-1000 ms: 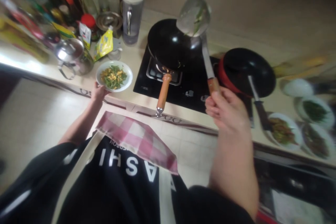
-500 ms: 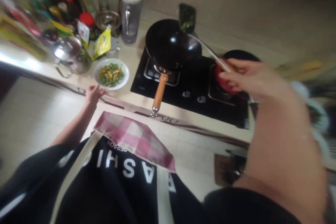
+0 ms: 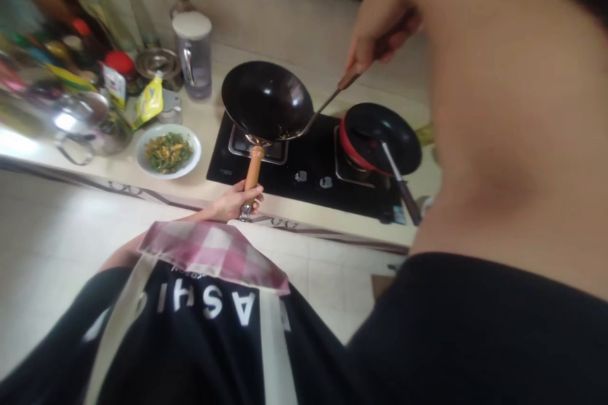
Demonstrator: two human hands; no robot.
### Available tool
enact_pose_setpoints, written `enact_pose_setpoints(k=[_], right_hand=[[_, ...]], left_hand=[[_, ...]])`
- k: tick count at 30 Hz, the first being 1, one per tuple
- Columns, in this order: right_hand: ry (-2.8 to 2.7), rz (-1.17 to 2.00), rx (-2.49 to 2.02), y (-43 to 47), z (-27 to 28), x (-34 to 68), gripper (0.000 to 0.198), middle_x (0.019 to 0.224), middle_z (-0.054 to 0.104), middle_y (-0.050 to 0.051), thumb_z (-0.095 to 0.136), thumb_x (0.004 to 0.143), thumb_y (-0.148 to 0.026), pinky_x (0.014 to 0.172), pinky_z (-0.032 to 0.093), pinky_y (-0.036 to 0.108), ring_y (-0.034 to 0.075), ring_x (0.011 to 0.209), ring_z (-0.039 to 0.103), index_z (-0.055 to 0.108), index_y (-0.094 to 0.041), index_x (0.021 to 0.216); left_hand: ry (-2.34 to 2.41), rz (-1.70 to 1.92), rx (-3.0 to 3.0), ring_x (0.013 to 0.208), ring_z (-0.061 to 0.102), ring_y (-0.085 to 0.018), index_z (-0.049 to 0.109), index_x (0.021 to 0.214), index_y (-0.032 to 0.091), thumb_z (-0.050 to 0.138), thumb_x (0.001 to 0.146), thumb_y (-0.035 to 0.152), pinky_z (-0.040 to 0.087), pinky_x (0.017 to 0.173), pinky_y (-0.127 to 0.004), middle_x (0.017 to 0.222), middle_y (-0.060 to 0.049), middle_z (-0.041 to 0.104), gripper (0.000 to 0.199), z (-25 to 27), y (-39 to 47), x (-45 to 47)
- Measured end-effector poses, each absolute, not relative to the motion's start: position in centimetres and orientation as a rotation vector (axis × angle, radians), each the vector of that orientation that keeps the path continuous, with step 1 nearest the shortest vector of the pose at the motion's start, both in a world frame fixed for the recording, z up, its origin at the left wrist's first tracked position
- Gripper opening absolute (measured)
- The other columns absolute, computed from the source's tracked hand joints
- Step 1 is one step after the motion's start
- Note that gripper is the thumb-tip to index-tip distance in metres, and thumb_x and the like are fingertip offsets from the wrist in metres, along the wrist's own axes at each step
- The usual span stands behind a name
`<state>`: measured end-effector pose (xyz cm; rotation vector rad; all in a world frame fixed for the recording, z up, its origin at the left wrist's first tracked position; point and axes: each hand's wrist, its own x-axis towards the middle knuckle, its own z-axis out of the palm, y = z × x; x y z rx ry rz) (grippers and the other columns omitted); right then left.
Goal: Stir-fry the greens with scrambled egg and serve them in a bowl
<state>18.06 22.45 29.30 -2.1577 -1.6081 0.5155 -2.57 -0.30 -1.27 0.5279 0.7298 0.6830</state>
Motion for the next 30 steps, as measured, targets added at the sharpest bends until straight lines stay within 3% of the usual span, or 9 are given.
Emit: enact_pose_setpoints(k=[3, 5, 7, 9, 11, 14, 20, 26, 30], right_hand=[[-1.335, 0.848, -2.808, 21.1, 28.1, 16.1, 0.039, 0.11, 0.067, 0.022, 0.055, 0.073, -0.007, 0.054, 0.019, 0.008, 0.009, 0.08, 0.068, 0.066, 0.017, 0.101], [-1.24, 0.821, -2.837, 20.0, 26.3, 15.5, 0.038, 0.112, 0.066, 0.021, 0.051, 0.075, -0.002, 0.054, 0.012, 0.007, -0.001, 0.072, 0.064, 0.064, 0.019, 0.104], [-1.254, 0.789, -2.728, 18.7, 23.8, 15.9, 0.033, 0.108, 0.068, 0.016, 0.049, 0.079, -0.003, 0.054, 0.01, 0.008, -0.003, 0.073, 0.063, 0.064, 0.02, 0.099], [-1.448, 0.689, -2.631, 17.2, 20.8, 16.9, 0.031, 0.105, 0.071, 0.013, 0.053, 0.081, -0.005, 0.056, 0.019, 0.009, 0.002, 0.086, 0.066, 0.068, 0.016, 0.098], [-1.8, 0.437, -2.556, 15.5, 17.4, 18.1, 0.029, 0.106, 0.073, 0.01, 0.065, 0.081, -0.01, 0.067, 0.036, 0.013, 0.011, 0.101, 0.067, 0.075, 0.004, 0.105], [-2.12, 0.086, -2.36, 13.2, 12.1, 19.0, 0.039, 0.119, 0.073, 0.012, 0.077, 0.084, -0.02, 0.089, 0.051, 0.031, 0.024, 0.11, 0.067, 0.076, -0.018, 0.123], [-2.162, -0.054, -2.307, 11.5, 6.6, 19.0, 0.045, 0.115, 0.072, 0.012, 0.056, 0.096, -0.036, 0.089, 0.052, 0.041, 0.028, 0.103, 0.067, 0.066, -0.029, 0.139], [-2.152, -0.334, -2.11, 7.3, 10.2, 17.5, 0.048, 0.102, 0.07, 0.016, 0.056, 0.095, -0.036, 0.079, 0.046, 0.039, 0.032, 0.093, 0.064, 0.065, -0.023, 0.14], [-2.27, -0.438, -1.895, 3.4, 11.6, 14.4, 0.046, 0.099, 0.066, 0.014, 0.05, 0.098, -0.033, 0.072, 0.041, 0.034, 0.027, 0.087, 0.062, 0.066, -0.028, 0.141]], left_hand=[[0.791, 0.699, 0.513, 0.043, 0.047, -0.006, 0.039, 0.092, 0.022, 0.076, 0.088, 0.028, 0.038, 0.041, -0.017, 0.064, 0.008, 0.049, 0.038, -0.8, -0.4, -2.2], [0.795, 0.688, 0.524, 0.044, 0.046, -0.006, 0.038, 0.091, 0.023, 0.079, 0.086, 0.03, 0.034, 0.039, -0.016, 0.064, 0.008, 0.048, 0.042, -0.6, -0.4, -2.3], [0.796, 0.686, 0.533, 0.044, 0.046, -0.006, 0.038, 0.091, 0.023, 0.079, 0.085, 0.03, 0.034, 0.039, -0.017, 0.064, 0.008, 0.048, 0.043, -0.6, -0.3, -2.6], [0.788, 0.684, 0.539, 0.044, 0.045, -0.006, 0.038, 0.09, 0.023, 0.08, 0.084, 0.03, 0.033, 0.039, -0.017, 0.064, 0.008, 0.049, 0.043, -0.7, -0.2, -2.8], [0.79, 0.682, 0.549, 0.045, 0.045, -0.006, 0.039, 0.091, 0.022, 0.081, 0.083, 0.03, 0.033, 0.039, -0.017, 0.065, 0.007, 0.048, 0.043, -0.9, -0.1, -3.0], [0.807, 0.681, 0.575, 0.045, 0.046, -0.006, 0.041, 0.092, 0.022, 0.081, 0.082, 0.031, 0.033, 0.038, -0.018, 0.065, 0.007, 0.048, 0.043, -1.2, 0.0, -2.9], [0.865, 0.709, 0.578, 0.046, 0.047, -0.006, 0.044, 0.094, 0.021, 0.078, 0.085, 0.028, 0.037, 0.04, -0.018, 0.066, 0.006, 0.051, 0.035, -1.7, -0.1, -2.3], [0.761, 0.734, 0.543, 0.064, 0.066, -0.014, 0.047, 0.103, 0.019, 0.079, 0.086, 0.04, 0.058, 0.061, -0.028, 0.074, -0.001, 0.063, 0.042, -3.4, -0.7, -2.8], [0.703, 0.717, 0.482, 0.077, 0.073, -0.021, 0.045, 0.108, 0.02, 0.084, 0.081, 0.041, 0.062, 0.069, -0.036, 0.084, -0.005, 0.068, 0.052, -4.7, -1.2, -3.5]])
